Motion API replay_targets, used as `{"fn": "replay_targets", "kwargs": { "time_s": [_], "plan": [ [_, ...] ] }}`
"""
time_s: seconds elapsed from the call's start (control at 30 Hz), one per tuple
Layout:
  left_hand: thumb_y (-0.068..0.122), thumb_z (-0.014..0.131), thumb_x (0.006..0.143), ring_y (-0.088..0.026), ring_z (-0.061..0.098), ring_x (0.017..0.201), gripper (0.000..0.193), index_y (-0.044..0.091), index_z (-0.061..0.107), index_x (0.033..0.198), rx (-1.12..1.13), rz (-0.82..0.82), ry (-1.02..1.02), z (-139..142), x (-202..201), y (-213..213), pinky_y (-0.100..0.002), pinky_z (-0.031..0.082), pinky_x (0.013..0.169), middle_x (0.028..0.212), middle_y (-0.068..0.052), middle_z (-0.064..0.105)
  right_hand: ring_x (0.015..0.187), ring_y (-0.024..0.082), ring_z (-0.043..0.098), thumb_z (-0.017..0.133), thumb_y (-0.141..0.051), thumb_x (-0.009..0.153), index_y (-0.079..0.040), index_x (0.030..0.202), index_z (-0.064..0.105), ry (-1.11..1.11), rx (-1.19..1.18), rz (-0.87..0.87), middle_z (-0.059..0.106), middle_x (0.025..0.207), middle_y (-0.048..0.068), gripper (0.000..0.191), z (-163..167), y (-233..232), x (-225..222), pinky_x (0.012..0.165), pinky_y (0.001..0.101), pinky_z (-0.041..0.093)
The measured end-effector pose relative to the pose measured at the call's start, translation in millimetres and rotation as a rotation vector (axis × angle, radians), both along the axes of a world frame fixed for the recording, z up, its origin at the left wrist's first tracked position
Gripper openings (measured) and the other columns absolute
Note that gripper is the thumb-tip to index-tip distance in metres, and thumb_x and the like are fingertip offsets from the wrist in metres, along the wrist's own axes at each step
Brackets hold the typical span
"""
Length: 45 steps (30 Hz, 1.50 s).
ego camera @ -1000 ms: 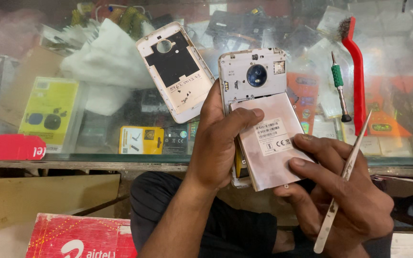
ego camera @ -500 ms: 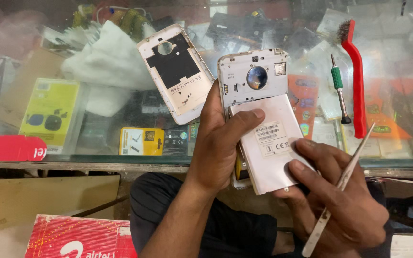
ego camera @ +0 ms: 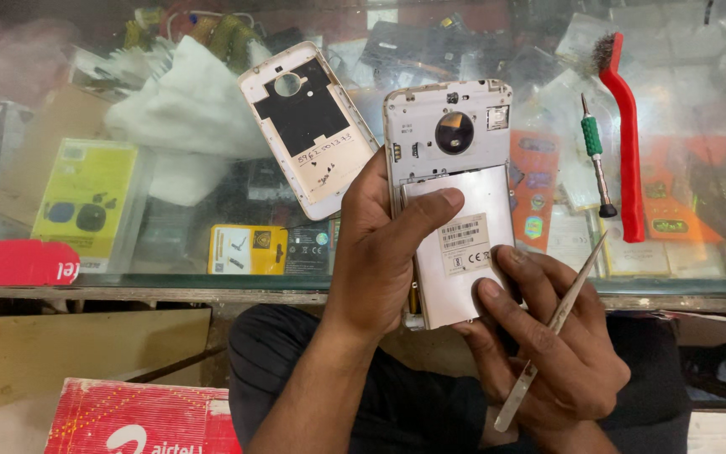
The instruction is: The person holds a disassembled white smartphone and repeatedly presses the battery into place. They use a metal prying tool and a screwdriver to adjust the battery and internal components. The back cover remains off during the clip.
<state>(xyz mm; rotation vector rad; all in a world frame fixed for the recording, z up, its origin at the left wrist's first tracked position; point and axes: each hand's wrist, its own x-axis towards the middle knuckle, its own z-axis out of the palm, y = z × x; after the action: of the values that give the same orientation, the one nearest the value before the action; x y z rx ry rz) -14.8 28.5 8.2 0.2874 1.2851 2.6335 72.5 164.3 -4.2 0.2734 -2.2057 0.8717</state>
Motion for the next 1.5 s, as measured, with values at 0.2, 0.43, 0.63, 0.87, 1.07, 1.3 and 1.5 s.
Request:
{"fn": "replay_targets", "kwargs": {
  "time_s": [0.2, 0.43, 0.63, 0.87, 1.07, 1.3, 1.5],
  "plan": [
    [0.007, 0.064, 0.100, -0.014, 0.069, 0.099, 0.036, -0.006, 0.055, 0.133, -0.025, 0.009, 0.051, 1.0, 3.5, 0.8, -0.031, 0.060, 0.088, 0.112, -0.011, 0.070, 0.112, 0.040, 0.070, 0.086, -0.009, 0.076, 0.000, 0.106, 0.072, 0.000, 0.011, -0.036, 0.072, 0.115, 0.024, 0.034, -0.2, -4.2, -0.6, 0.096, 0.0441, 0.059],
    [0.012, 0.062, 0.106, -0.012, 0.069, 0.095, 0.029, -0.006, 0.058, 0.129, -0.058, 0.049, 0.087, 1.5, 5.7, 3.2, -0.029, 0.060, 0.085, 0.108, -0.011, 0.071, 0.111, 0.040, 0.070, 0.087, -0.006, 0.071, 0.000, 0.106, 0.071, 0.037, 0.017, -0.018, 0.071, 0.114, 0.026, 0.039, -1.2, -3.8, -4.3, 0.097, 0.0445, 0.059],
    [0.011, 0.062, 0.105, -0.012, 0.069, 0.093, 0.028, -0.006, 0.058, 0.128, -0.075, 0.057, 0.104, 0.3, 6.5, 2.5, -0.029, 0.060, 0.083, 0.108, -0.012, 0.071, 0.111, 0.040, 0.070, 0.086, -0.005, 0.071, -0.001, 0.107, 0.071, 0.056, 0.033, -0.004, 0.071, 0.115, 0.026, 0.039, -4.8, -0.4, -4.9, 0.097, 0.0445, 0.059],
    [0.007, 0.061, 0.103, -0.012, 0.068, 0.098, 0.031, -0.006, 0.056, 0.131, -0.063, 0.060, 0.090, 0.4, 6.9, 3.0, -0.030, 0.059, 0.089, 0.112, -0.011, 0.071, 0.111, 0.039, 0.070, 0.087, -0.006, 0.070, -0.003, 0.102, 0.072, 0.055, -0.005, -0.003, 0.071, 0.114, 0.026, 0.035, -6.1, 0.6, -3.5, 0.097, 0.0442, 0.058],
    [0.006, 0.061, 0.103, -0.012, 0.066, 0.104, 0.034, -0.005, 0.055, 0.134, -0.039, 0.046, 0.092, 0.9, 6.5, 2.9, -0.030, 0.057, 0.094, 0.117, -0.011, 0.069, 0.110, 0.039, 0.068, 0.087, -0.007, 0.072, -0.004, 0.101, 0.072, 0.067, -0.021, 0.012, 0.069, 0.115, 0.026, 0.033, -8.2, 3.1, -4.4, 0.094, 0.0420, 0.059],
    [0.006, 0.062, 0.102, -0.013, 0.068, 0.098, 0.033, -0.007, 0.055, 0.132, -0.062, 0.053, 0.085, 2.3, 6.5, 2.8, -0.030, 0.059, 0.088, 0.113, -0.012, 0.070, 0.112, 0.038, 0.070, 0.087, -0.011, 0.075, -0.004, 0.103, 0.073, 0.052, 0.047, -0.002, 0.071, 0.116, 0.024, 0.032, -10.7, 5.4, -3.1, 0.096, 0.0432, 0.059],
    [0.004, 0.061, 0.095, -0.014, 0.070, 0.091, 0.036, -0.008, 0.054, 0.129, -0.093, 0.047, 0.088, 4.5, 7.3, 1.4, -0.030, 0.062, 0.081, 0.107, -0.015, 0.071, 0.112, 0.039, 0.070, 0.085, -0.012, 0.077, -0.003, 0.102, 0.073, 0.049, 0.066, 0.005, 0.071, 0.115, 0.024, 0.030, -10.0, 6.2, -3.0, 0.096, 0.0438, 0.060]
  ]
}}
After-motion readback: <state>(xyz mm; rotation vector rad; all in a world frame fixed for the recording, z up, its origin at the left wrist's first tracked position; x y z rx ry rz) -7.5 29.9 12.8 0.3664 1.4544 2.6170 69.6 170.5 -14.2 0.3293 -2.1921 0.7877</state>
